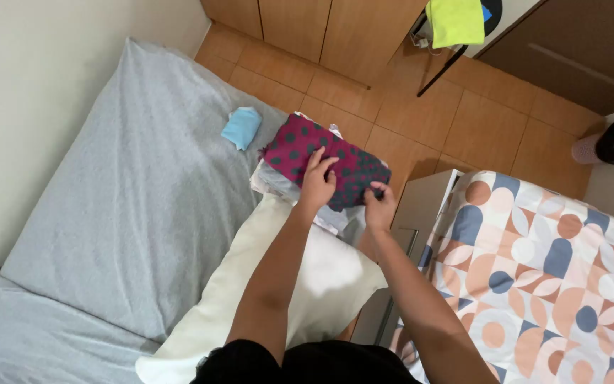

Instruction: Folding a patterned bedsheet on a bed mattress.

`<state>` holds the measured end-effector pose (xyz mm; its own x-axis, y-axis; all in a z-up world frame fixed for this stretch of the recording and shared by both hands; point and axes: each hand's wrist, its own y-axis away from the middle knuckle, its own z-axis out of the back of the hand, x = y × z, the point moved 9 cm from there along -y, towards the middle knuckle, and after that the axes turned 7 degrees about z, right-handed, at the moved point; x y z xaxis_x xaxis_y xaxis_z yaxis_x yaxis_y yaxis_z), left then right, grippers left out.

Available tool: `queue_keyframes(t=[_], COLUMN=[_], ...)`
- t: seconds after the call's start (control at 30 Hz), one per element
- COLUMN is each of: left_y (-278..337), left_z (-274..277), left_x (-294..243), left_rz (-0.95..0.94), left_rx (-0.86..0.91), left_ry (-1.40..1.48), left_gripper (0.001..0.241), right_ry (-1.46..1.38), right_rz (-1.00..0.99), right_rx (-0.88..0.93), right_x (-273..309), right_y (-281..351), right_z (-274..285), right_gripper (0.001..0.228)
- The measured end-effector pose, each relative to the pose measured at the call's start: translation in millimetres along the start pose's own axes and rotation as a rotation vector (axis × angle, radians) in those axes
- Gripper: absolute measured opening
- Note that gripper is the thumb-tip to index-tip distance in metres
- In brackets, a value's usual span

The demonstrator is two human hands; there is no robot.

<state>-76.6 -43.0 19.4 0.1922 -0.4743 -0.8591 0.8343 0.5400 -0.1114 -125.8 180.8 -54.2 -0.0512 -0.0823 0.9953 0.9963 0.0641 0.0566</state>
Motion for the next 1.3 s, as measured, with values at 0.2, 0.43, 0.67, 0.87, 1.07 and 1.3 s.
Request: queue_keyframes(t=[0.2, 0.43, 0.67, 0.87, 1.07, 1.3], left_y=[11, 25, 97, 168, 252, 404], left_z=[-22, -11, -23, -67, -130, -208], left_x=[40, 4, -70, -112, -174, -233], left_rz=[0.081, 0.008, -0.061, -0.022, -0.159, -0.159], left_rx=[0.254, 0.15, 0.024, 0.238, 0.457, 0.801], left_ry=[-0.138, -0.132, 0.045, 0.121, 0.184, 0.253], left_gripper=[0.047, 0.036, 0.026, 0.023, 0.026, 0.028], right_ry=[0.109, 0.088, -0.037, -0.151, -0.263, -0.376], right_rz=[-0.398, -0.429, -0.407, -0.448, -0.395, -0.437], right_rx=[0.281, 0.317, 0.347, 0.269, 0.11, -0.201], right_x=[-61, -24, -19, -16, -37, -22], right_y=[30, 49, 76, 119, 172, 303], right_z=[-6, 18, 59, 124, 234, 386], right_gripper=[0.043, 0.044, 0.033, 0.032, 0.039, 0.042])
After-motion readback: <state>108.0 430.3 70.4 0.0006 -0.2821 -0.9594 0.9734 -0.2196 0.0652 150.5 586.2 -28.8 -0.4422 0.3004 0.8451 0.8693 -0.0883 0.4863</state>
